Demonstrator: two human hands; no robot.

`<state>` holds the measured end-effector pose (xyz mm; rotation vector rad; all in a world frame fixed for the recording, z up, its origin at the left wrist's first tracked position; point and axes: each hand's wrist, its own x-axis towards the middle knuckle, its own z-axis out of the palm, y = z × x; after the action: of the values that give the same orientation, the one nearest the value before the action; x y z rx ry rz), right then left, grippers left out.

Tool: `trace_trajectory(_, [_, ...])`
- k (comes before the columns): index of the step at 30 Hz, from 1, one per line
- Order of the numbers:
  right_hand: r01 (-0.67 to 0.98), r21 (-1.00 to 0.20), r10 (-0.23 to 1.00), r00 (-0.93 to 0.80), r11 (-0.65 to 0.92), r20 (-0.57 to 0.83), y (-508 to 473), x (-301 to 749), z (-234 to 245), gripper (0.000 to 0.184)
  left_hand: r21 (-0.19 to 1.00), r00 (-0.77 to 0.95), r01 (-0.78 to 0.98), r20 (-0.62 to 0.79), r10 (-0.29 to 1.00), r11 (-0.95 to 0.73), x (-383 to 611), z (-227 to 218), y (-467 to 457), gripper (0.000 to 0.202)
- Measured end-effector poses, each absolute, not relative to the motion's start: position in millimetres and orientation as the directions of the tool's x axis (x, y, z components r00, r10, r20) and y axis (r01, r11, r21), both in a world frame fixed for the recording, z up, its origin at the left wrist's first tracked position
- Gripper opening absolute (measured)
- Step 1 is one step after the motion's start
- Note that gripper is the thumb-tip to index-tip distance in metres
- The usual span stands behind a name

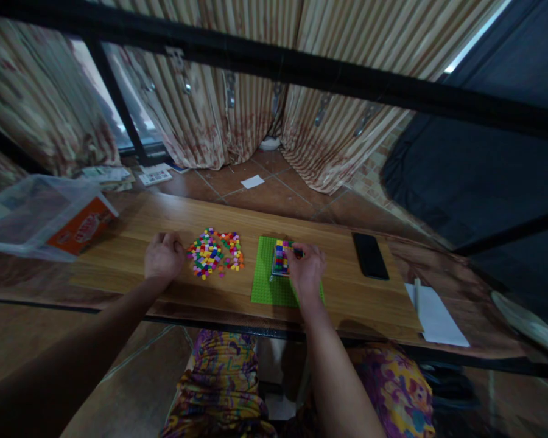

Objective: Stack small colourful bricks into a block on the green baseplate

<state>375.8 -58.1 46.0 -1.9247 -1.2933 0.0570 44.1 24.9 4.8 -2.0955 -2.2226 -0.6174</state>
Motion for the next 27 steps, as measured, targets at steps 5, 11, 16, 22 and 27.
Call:
trace_trajectory(5, [0.741, -0.654, 0.797, 0.485, -0.154, 0.361, -56, 375, 45, 0.028, 0.257, -0.096, 0.966, 0.288, 0.953, 0.020, 44, 5, 24, 0.032])
trace_trajectory(11, [0.716, -0.685, 0.808, 0.478, -0.132, 0.344, -55, 378, 41, 0.027, 0.250, -0.089, 0.968, 0.298, 0.950, 0.013, 44, 4, 25, 0.032])
trace_trajectory(16, [0.710, -0.694, 0.818, 0.468, -0.121, 0.336, -54, 378, 41, 0.024, 0.259, -0.088, 0.966, 0.289, 0.953, 0.010, 44, 5, 25, 0.030])
trace_trajectory(22, [0.691, -0.714, 0.818, 0.473, -0.114, 0.328, -54, 378, 43, 0.024, 0.242, -0.093, 0.970, 0.282, 0.955, 0.023, 45, 8, 23, 0.030])
trace_trajectory(27, [0.648, -0.760, 0.758, 0.522, -0.054, 0.391, -65, 378, 51, 0.027, 0.253, -0.097, 0.967, 0.287, 0.953, 0.022, 46, 8, 23, 0.030])
